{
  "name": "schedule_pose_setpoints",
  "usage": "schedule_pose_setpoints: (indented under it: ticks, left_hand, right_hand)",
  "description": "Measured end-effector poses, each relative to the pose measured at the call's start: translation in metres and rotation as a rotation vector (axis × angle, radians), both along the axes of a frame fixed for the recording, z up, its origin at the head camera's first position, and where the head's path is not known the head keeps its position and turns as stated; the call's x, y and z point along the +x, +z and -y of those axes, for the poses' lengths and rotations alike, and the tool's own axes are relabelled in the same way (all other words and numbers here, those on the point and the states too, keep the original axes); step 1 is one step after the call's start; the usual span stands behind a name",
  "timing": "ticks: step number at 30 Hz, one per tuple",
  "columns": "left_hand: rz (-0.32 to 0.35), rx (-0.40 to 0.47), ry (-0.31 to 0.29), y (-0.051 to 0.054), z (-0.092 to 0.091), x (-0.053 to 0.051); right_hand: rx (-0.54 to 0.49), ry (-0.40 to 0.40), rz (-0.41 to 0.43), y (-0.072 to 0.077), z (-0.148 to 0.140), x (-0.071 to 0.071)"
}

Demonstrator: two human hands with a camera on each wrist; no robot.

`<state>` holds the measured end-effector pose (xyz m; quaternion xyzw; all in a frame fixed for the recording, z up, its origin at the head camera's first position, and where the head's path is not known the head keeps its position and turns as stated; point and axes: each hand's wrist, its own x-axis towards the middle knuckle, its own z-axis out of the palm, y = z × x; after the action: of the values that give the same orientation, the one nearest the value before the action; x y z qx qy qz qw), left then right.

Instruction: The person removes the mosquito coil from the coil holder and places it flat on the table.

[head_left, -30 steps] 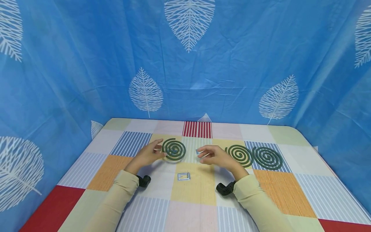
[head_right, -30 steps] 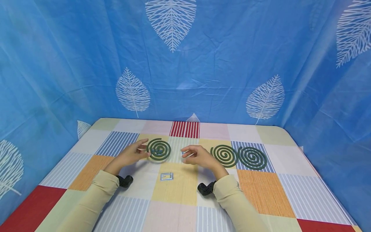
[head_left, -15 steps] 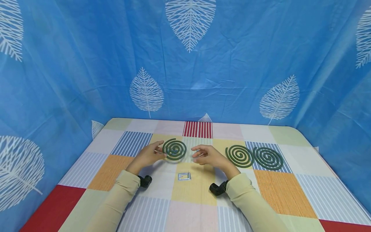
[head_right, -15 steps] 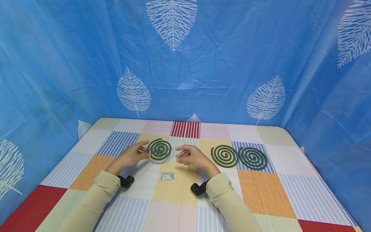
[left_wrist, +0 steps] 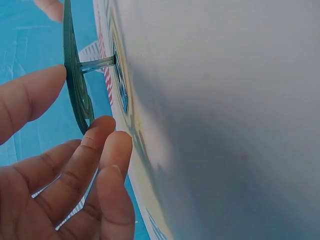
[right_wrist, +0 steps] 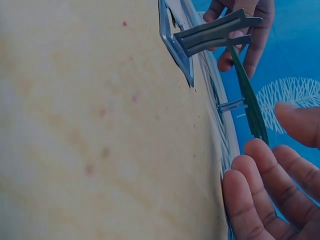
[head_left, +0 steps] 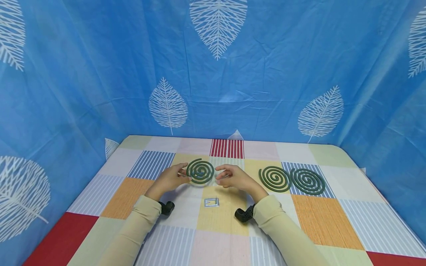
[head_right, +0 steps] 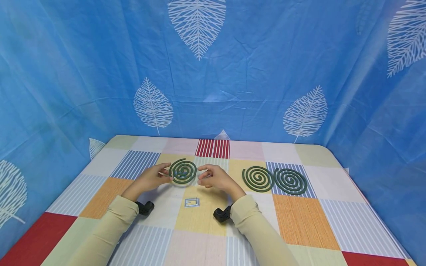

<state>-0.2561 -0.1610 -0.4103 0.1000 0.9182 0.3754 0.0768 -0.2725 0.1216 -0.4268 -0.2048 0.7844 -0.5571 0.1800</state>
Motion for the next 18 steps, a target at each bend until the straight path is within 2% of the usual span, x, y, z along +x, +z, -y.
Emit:
schedule_pose_setpoints:
  ticks: [18]
  left_hand:
    - [0.003,0.001,0.002,-0.002,0.001,0.001]
  right_hand:
    - [0.004,-0.134,0.082,0.001,0.021,-0.013]
